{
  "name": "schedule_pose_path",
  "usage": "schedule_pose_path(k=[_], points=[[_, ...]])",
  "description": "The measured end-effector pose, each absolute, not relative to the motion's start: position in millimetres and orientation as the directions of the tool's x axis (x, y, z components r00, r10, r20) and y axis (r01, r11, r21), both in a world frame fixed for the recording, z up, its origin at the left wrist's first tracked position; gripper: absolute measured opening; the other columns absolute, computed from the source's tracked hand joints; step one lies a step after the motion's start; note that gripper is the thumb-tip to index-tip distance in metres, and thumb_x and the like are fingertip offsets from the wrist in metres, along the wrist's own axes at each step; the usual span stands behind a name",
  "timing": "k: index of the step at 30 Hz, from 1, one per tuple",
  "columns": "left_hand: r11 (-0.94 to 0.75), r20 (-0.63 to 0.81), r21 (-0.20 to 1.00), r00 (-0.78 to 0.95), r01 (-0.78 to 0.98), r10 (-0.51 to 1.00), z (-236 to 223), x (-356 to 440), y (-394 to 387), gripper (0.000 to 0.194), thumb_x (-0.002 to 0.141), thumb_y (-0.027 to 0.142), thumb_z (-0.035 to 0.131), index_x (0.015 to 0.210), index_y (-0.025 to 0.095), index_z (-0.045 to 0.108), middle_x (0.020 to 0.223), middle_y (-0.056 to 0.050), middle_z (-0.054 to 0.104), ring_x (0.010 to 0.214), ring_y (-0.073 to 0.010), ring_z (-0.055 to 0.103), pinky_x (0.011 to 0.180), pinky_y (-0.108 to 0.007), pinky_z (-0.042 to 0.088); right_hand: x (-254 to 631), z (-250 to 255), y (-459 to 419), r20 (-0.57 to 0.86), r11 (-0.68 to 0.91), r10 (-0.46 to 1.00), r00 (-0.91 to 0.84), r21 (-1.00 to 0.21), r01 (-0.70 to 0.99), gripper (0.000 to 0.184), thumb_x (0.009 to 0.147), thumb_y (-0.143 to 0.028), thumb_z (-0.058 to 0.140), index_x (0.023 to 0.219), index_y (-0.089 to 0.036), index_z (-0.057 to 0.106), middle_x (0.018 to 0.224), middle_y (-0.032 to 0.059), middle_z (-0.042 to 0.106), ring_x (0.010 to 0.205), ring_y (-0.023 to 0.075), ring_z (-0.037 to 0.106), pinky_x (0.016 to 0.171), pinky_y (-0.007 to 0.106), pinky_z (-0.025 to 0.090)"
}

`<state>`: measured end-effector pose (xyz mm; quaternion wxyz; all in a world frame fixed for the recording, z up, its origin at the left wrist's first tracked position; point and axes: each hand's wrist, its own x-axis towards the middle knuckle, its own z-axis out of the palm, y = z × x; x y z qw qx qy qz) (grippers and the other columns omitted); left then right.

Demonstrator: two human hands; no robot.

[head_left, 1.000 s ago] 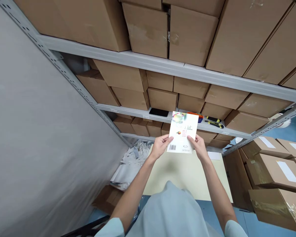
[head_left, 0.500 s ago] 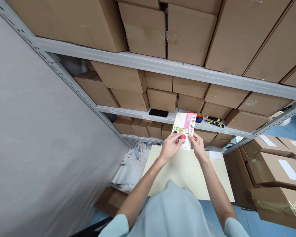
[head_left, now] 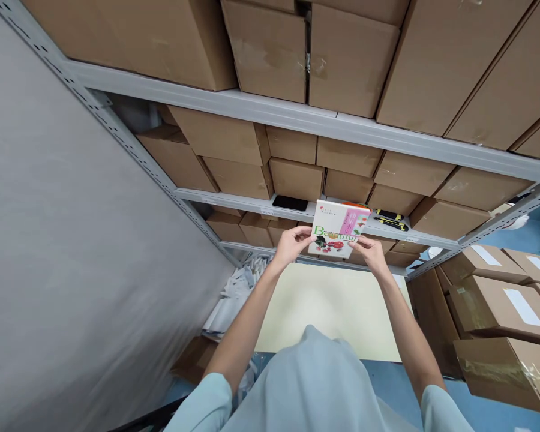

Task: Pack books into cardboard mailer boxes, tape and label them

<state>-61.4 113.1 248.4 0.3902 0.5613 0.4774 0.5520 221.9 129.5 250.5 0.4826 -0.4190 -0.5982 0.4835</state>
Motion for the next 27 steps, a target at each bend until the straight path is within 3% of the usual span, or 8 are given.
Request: schedule_pose_path(k=[4, 7, 10, 13, 18, 22, 24, 27], points=[[-0.486, 0.522, 0.824, -0.055, 0.290, 0.851, 261.7, -61.3, 106.9, 0.007, 0.088, 0.029, 0.080, 0.085, 0.026, 0.086, 0.099, -0.005, 0.086, 0.098, -0.0248, 0.076, 0.090, -0.040, 0.062, 227.7, 252.6, 138.1, 0.463, 0.472, 0.882, -0.093, -0.856, 0.212, 0.028, 0.086, -0.051, 0.084, 0.100, -0.027, 0.090, 0.127, 0.0086, 0.082, 0.121, 0.0322, 0.073, 0.108, 0.049, 0.056], [-0.607, 0.656, 0.711, -0.025, 0.356, 0.754, 269.0, -57.7, 99.3, 0.021, 0.091, 0.018, 0.072, 0.077, 0.028, 0.083, 0.101, -0.003, 0.086, 0.098, -0.0238, 0.074, 0.089, -0.041, 0.062, 230.9, 254.2, 137.2, 0.637, 0.619, 0.768, -0.068, -0.709, 0.339, 0.020, 0.096, -0.042, 0.075, 0.107, -0.033, 0.089, 0.132, 0.0066, 0.081, 0.116, 0.0301, 0.072, 0.105, 0.051, 0.057], [-0.596, 0.653, 0.719, -0.055, 0.358, 0.755, 269.0, -55.6, 92.9, 0.017, 0.093, 0.021, 0.072, 0.082, 0.028, 0.082, 0.103, -0.004, 0.086, 0.099, -0.0239, 0.074, 0.091, -0.042, 0.063, 234.7, 255.3, 132.5, 0.680, 0.665, 0.721, -0.135, -0.623, 0.413, 0.021, 0.101, -0.038, 0.068, 0.110, -0.035, 0.088, 0.128, 0.0063, 0.082, 0.111, 0.0305, 0.070, 0.100, 0.052, 0.058], [-0.499, 0.548, 0.815, -0.108, 0.294, 0.830, 264.2, -57.3, 89.5, 0.011, 0.092, 0.034, 0.078, 0.090, 0.024, 0.080, 0.104, -0.007, 0.084, 0.103, -0.0234, 0.076, 0.094, -0.039, 0.063, 234.6, 253.2, 127.3, 0.614, 0.632, 0.766, -0.189, -0.669, 0.392, 0.024, 0.099, -0.043, 0.070, 0.112, -0.030, 0.086, 0.111, 0.0085, 0.084, 0.101, 0.0293, 0.071, 0.092, 0.048, 0.059], [-0.349, 0.381, 0.911, -0.127, 0.219, 0.916, 258.0, -63.3, 87.2, 0.035, 0.086, 0.052, 0.083, 0.097, 0.020, 0.074, 0.095, -0.006, 0.080, 0.093, -0.0213, 0.077, 0.087, -0.032, 0.061, 223.7, 247.1, 120.0, 0.373, 0.392, 0.919, -0.128, -0.900, 0.189, 0.056, 0.091, -0.054, 0.077, 0.137, -0.023, 0.071, 0.082, 0.0020, 0.077, 0.077, 0.0221, 0.068, 0.073, 0.035, 0.056], [-0.269, 0.282, 0.940, -0.039, 0.209, 0.958, 252.7, -69.1, 84.6, 0.041, 0.097, 0.055, 0.065, 0.109, 0.019, 0.080, 0.106, -0.010, 0.083, 0.097, -0.0225, 0.076, 0.087, -0.033, 0.060, 221.2, 244.1, 115.2, 0.147, 0.170, 0.971, -0.190, -0.980, 0.105, 0.042, 0.092, -0.061, 0.070, 0.099, -0.021, 0.081, 0.084, 0.0072, 0.079, 0.078, 0.0232, 0.069, 0.071, 0.035, 0.055], [-0.226, 0.234, 0.952, -0.015, 0.209, 0.972, 247.2, -70.9, 83.7, 0.045, 0.093, 0.056, 0.070, 0.114, 0.018, 0.080, 0.101, -0.009, 0.083, 0.094, -0.0226, 0.076, 0.085, -0.033, 0.061, 222.4, 240.2, 112.2, 0.043, 0.054, 0.967, -0.250, -0.998, 0.038, 0.043, 0.089, -0.062, 0.072, 0.090, -0.020, 0.081, 0.084, 0.0092, 0.081, 0.078, 0.0235, 0.070, 0.074, 0.036, 0.055], [-0.152, 0.163, 0.967, -0.039, 0.207, 0.986, 236.0, -70.0, 83.8, 0.048, 0.084, 0.061, 0.077, 0.101, 0.016, 0.081, 0.084, -0.007, 0.079, 0.079, -0.0208, 0.074, 0.075, -0.031, 0.060, 223.0, 229.8, 107.9, -0.033, -0.034, 0.955, -0.296, -0.999, 0.002, 0.046, 0.081, -0.066, 0.082, 0.085, -0.019, 0.079, 0.084, 0.0104, 0.081, 0.075, 0.0213, 0.069, 0.072, 0.034, 0.054]])
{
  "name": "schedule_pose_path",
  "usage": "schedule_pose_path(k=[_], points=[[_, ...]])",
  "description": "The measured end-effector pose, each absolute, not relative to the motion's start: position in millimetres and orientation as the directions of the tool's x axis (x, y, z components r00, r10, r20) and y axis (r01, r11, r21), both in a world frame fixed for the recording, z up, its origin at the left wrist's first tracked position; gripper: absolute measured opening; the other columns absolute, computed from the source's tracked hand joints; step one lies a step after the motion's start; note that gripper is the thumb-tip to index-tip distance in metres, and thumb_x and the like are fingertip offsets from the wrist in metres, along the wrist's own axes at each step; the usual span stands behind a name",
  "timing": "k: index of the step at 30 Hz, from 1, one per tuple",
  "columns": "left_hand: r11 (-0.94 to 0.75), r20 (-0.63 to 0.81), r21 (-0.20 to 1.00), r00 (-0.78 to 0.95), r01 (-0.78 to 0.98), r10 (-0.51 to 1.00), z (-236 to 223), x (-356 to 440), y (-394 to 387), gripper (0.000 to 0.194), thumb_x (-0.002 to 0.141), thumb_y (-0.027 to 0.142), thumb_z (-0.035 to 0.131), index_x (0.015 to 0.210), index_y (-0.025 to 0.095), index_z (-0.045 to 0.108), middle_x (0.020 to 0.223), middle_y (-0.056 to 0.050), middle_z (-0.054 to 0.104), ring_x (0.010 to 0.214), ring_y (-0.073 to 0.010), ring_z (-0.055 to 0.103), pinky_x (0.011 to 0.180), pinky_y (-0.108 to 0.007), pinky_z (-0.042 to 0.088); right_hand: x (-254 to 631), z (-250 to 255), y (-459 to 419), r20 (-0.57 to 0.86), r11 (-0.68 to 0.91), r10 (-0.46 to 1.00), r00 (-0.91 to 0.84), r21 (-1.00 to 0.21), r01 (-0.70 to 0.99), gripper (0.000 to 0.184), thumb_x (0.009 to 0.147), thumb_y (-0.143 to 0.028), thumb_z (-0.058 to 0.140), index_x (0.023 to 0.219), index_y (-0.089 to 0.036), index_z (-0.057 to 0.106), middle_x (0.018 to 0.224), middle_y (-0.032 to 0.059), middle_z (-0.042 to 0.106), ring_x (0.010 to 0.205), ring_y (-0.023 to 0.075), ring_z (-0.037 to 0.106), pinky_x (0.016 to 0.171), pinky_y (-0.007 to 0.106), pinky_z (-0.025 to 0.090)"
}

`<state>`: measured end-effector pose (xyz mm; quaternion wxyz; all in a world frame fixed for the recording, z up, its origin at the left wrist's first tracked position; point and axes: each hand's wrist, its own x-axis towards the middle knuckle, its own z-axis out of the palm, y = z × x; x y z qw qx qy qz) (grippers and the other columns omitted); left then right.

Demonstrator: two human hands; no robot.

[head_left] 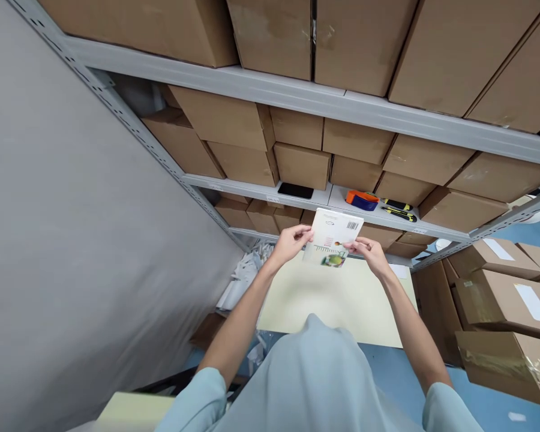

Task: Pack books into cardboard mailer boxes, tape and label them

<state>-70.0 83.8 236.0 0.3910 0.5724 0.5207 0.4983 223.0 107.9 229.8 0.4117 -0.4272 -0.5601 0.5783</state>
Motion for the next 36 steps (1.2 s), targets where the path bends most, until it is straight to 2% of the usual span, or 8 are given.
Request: schedule_pose_path(k=[7, 13, 16, 19, 22, 25, 32, 36], points=[[0.087, -0.065, 0.974, -0.108, 0.208, 0.992, 207.5, -60.3, 84.6, 0.052, 0.083, 0.068, 0.074, 0.083, 0.017, 0.077, 0.051, 0.000, 0.062, 0.043, -0.0110, 0.048, 0.045, -0.023, 0.035, 218.4, 191.4, 112.2, -0.210, -0.200, 0.941, -0.267, -0.978, 0.062, 0.071, 0.071, -0.086, 0.080, 0.052, -0.021, 0.059, 0.049, 0.0020, 0.059, 0.046, 0.0093, 0.039, 0.048, 0.027, 0.028], [0.264, -0.226, 0.946, -0.200, 0.187, 0.953, 156.2, -52.0, 50.7, 0.065, 0.088, 0.078, 0.063, 0.083, 0.015, 0.075, 0.081, -0.013, 0.082, 0.053, -0.0146, 0.065, 0.042, -0.022, 0.040, 223.0, 137.3, 85.6, -0.378, -0.353, 0.862, -0.338, -0.926, 0.135, 0.068, 0.074, -0.087, 0.077, 0.069, -0.019, 0.072, 0.072, 0.0110, 0.077, 0.055, 0.0138, 0.053, 0.049, 0.028, 0.035], [0.406, -0.359, 0.905, -0.285, 0.127, 0.889, 118.7, -49.5, 9.5, 0.075, 0.093, 0.083, 0.053, 0.092, 0.013, 0.079, 0.095, -0.017, 0.084, 0.072, -0.0217, 0.077, 0.049, -0.025, 0.052, 228.2, 102.4, 51.7, -0.400, -0.370, 0.824, -0.402, -0.916, 0.154, 0.072, 0.086, -0.089, 0.063, 0.091, -0.018, 0.078, 0.097, 0.0156, 0.083, 0.071, 0.0191, 0.065, 0.056, 0.030, 0.044], [0.484, -0.447, 0.872, -0.290, 0.067, 0.846, 83.1, -47.4, -37.9, 0.065, 0.086, 0.074, 0.072, 0.110, 0.014, 0.083, 0.105, -0.013, 0.085, 0.094, -0.0268, 0.081, 0.071, -0.031, 0.064, 229.8, 68.7, 19.0, -0.417, -0.376, 0.805, -0.423, -0.909, 0.180, 0.086, 0.093, -0.092, 0.045, 0.118, -0.017, 0.079, 0.101, 0.0138, 0.082, 0.080, 0.0213, 0.067, 0.063, 0.032, 0.049], [0.507, -0.505, 0.860, -0.247, -0.057, 0.827, 53.1, -43.9, -76.9, 0.072, 0.071, 0.051, 0.093, 0.132, 0.015, 0.076, 0.117, -0.014, 0.083, 0.116, -0.0309, 0.078, 0.098, -0.040, 0.064, 224.8, 41.1, -3.4, -0.467, -0.398, 0.771, -0.433, -0.884, 0.246, 0.086, 0.083, -0.088, 0.065, 0.130, -0.017, 0.075, 0.092, 0.0084, 0.079, 0.078, 0.0204, 0.064, 0.067, 0.033, 0.050], [0.521, -0.552, 0.834, -0.268, -0.183, 0.790, 30.0, -41.5, -98.7, 0.096, 0.066, 0.037, 0.098, 0.151, 0.014, 0.060, 0.129, -0.019, 0.079, 0.122, -0.0326, 0.076, 0.106, -0.048, 0.062, 216.0, 23.9, -12.0, -0.509, -0.448, 0.723, -0.467, -0.860, 0.244, 0.084, 0.073, -0.077, 0.083, 0.132, -0.018, 0.073, 0.091, 0.0051, 0.077, 0.079, 0.0194, 0.064, 0.073, 0.032, 0.051], [0.453, -0.494, 0.869, -0.318, -0.197, 0.809, 2.7, -56.2, -87.1, 0.080, 0.066, 0.039, 0.099, 0.136, 0.011, 0.071, 0.133, -0.020, 0.078, 0.124, -0.0359, 0.075, 0.108, -0.050, 0.061, 186.4, 12.2, 15.2, -0.439, -0.330, 0.765, -0.471, -0.895, 0.299, 0.070, 0.077, -0.066, 0.081, 0.130, -0.021, 0.068, 0.071, -0.0066, 0.053, 0.069, 0.0156, 0.048, 0.067, 0.028, 0.042], [0.439, -0.433, 0.895, -0.382, -0.078, 0.816, -16.6, -84.5, -53.6, 0.062, 0.073, 0.023, 0.090, 0.133, 0.017, 0.077, 0.132, -0.014, 0.080, 0.120, -0.0335, 0.075, 0.101, -0.044, 0.063, 153.2, -0.7, 41.8, -0.423, -0.278, 0.786, -0.450, -0.893, 0.354, 0.062, 0.076, -0.062, 0.080, 0.122, -0.022, 0.066, 0.068, -0.0095, 0.044, 0.065, 0.0141, 0.040, 0.064, 0.027, 0.036]])
